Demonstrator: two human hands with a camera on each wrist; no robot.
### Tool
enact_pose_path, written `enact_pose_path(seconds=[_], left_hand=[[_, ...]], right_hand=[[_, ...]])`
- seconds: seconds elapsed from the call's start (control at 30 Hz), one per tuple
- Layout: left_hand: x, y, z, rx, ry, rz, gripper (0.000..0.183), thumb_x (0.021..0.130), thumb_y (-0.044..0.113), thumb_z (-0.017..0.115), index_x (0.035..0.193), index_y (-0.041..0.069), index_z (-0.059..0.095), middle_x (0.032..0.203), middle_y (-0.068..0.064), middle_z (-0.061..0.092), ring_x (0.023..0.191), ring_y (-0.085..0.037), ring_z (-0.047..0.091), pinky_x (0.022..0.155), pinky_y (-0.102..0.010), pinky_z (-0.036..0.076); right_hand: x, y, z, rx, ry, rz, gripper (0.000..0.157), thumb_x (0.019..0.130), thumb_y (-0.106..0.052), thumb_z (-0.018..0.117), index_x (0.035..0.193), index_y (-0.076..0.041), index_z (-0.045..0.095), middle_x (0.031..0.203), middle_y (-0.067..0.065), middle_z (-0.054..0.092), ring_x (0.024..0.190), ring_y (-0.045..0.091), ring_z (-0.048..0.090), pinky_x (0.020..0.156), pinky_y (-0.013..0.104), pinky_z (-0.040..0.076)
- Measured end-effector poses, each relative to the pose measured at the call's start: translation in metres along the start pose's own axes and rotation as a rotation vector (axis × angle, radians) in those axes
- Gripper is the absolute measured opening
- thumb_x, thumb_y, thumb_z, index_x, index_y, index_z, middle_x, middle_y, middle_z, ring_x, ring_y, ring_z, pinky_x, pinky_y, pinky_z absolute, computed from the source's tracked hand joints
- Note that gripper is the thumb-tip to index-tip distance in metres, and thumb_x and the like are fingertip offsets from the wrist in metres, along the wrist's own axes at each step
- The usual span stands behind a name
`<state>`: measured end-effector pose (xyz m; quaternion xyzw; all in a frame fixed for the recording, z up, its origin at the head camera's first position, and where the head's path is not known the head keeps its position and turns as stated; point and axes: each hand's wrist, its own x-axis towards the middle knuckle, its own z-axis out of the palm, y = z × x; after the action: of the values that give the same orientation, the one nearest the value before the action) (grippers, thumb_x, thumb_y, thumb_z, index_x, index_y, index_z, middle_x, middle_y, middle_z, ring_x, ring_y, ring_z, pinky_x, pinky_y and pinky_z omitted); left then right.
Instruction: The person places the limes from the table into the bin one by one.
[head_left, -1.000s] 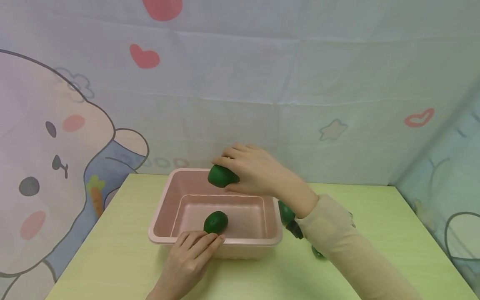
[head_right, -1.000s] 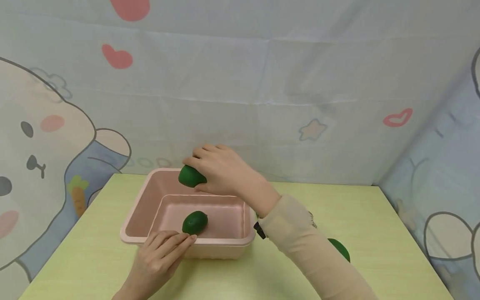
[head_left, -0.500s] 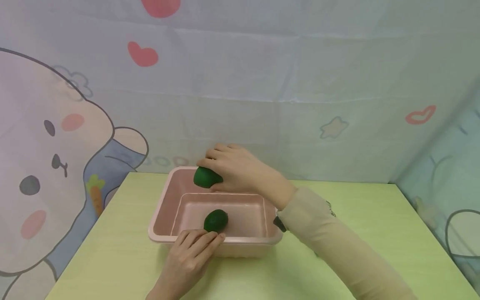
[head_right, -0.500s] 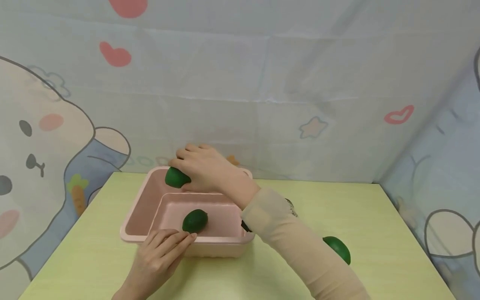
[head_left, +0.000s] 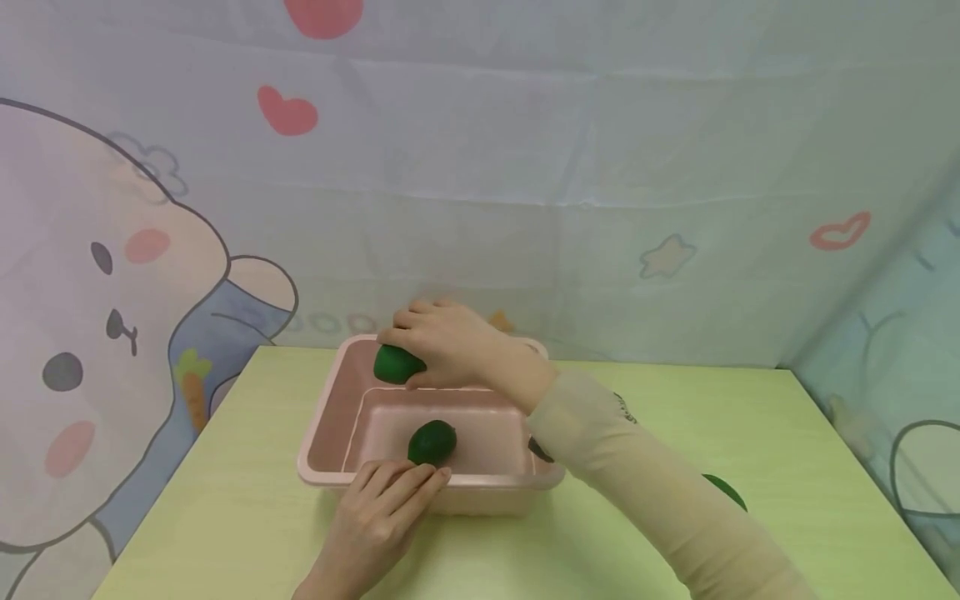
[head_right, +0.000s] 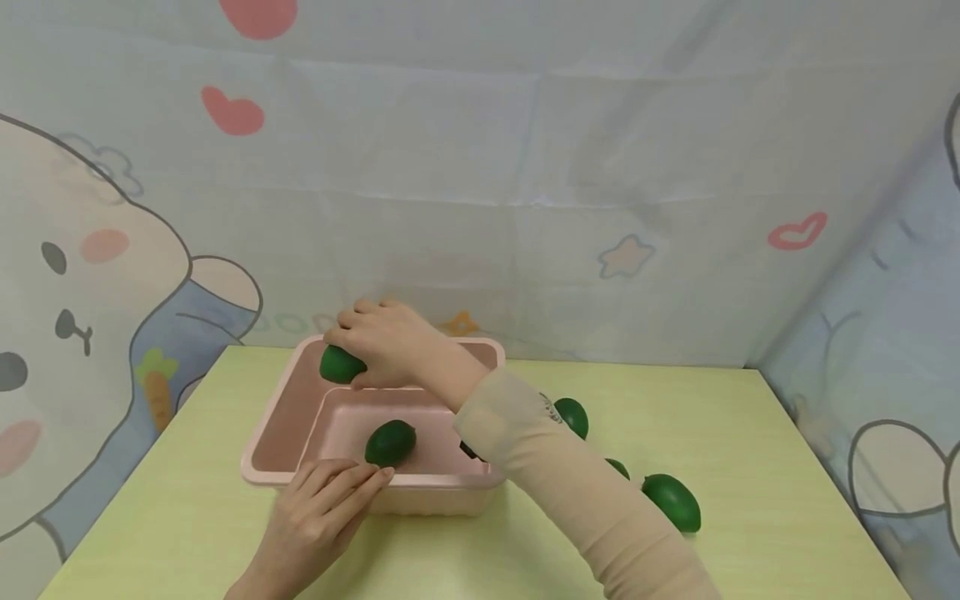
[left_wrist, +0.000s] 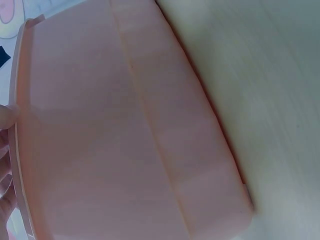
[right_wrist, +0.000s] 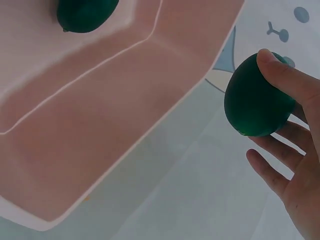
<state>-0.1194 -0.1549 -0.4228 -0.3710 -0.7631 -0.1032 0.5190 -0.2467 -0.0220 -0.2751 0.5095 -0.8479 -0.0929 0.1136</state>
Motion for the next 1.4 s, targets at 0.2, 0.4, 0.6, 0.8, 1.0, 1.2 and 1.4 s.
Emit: enact_pose_path(seconds=[0.2,0.4,0.6,0.8,1.0,1.2,1.4], left_hand=[[-0.001,0.000,0.000,0.001,-0.004,-0.004,0.030,0.102,0.015,0.046,0.099,0.008,0.075,0.087,-0.002,0.072,0.078,-0.019,0.061,0.069,-0.031,0.047],[-0.004,0.001,0.001,0.000,-0.020,-0.012,0.030,0.102,0.016,0.045,0.101,0.009,0.075,0.088,-0.002,0.072,0.079,-0.019,0.062,0.068,-0.031,0.046],[-0.002,0.000,-0.001,0.001,-0.008,-0.007,0.031,0.102,0.015,0.045,0.099,0.008,0.075,0.087,-0.002,0.071,0.077,-0.020,0.061,0.067,-0.031,0.046],[-0.003,0.000,-0.002,0.006,-0.014,-0.007,0.032,0.102,0.016,0.044,0.099,0.008,0.075,0.087,-0.002,0.072,0.077,-0.020,0.061,0.067,-0.032,0.047],[-0.003,0.000,-0.001,0.009,-0.008,-0.005,0.031,0.102,0.015,0.045,0.099,0.008,0.075,0.087,-0.002,0.072,0.077,-0.021,0.061,0.067,-0.032,0.046],[-0.004,0.001,0.000,0.010,-0.018,-0.018,0.032,0.103,0.017,0.044,0.099,0.009,0.075,0.087,-0.002,0.072,0.078,-0.020,0.062,0.066,-0.031,0.047],[-0.005,0.002,-0.001,0.010,-0.015,-0.019,0.032,0.102,0.017,0.045,0.099,0.009,0.075,0.086,-0.002,0.072,0.078,-0.020,0.062,0.067,-0.031,0.047]], right_hand=[[0.005,-0.004,0.008,-0.006,-0.031,0.003,0.061,0.085,-0.050,0.068,0.138,-0.024,0.050,0.130,-0.003,0.057,0.120,0.016,0.053,0.099,0.034,0.048],[0.011,-0.007,0.015,0.001,-0.052,0.004,0.060,0.086,-0.050,0.067,0.138,-0.024,0.050,0.130,-0.003,0.057,0.120,0.016,0.052,0.098,0.034,0.049],[0.018,-0.011,0.025,0.006,-0.063,-0.010,0.060,0.087,-0.048,0.066,0.140,-0.025,0.048,0.130,-0.003,0.056,0.119,0.016,0.052,0.095,0.032,0.049],[0.021,-0.013,0.033,-0.004,-0.077,-0.022,0.060,0.087,-0.047,0.067,0.139,-0.024,0.048,0.134,-0.003,0.055,0.120,0.017,0.051,0.094,0.033,0.049],[0.022,-0.013,0.040,-0.025,-0.097,-0.026,0.058,0.087,-0.047,0.066,0.137,-0.024,0.049,0.135,-0.005,0.055,0.119,0.016,0.051,0.097,0.033,0.049],[0.022,-0.015,0.048,-0.083,-0.127,-0.048,0.062,0.086,-0.051,0.066,0.139,-0.024,0.048,0.136,-0.006,0.055,0.122,0.016,0.051,0.100,0.033,0.048],[0.024,-0.018,0.054,-0.095,-0.133,-0.061,0.062,0.086,-0.050,0.066,0.140,-0.025,0.047,0.137,-0.006,0.054,0.127,0.015,0.050,0.103,0.034,0.047]])
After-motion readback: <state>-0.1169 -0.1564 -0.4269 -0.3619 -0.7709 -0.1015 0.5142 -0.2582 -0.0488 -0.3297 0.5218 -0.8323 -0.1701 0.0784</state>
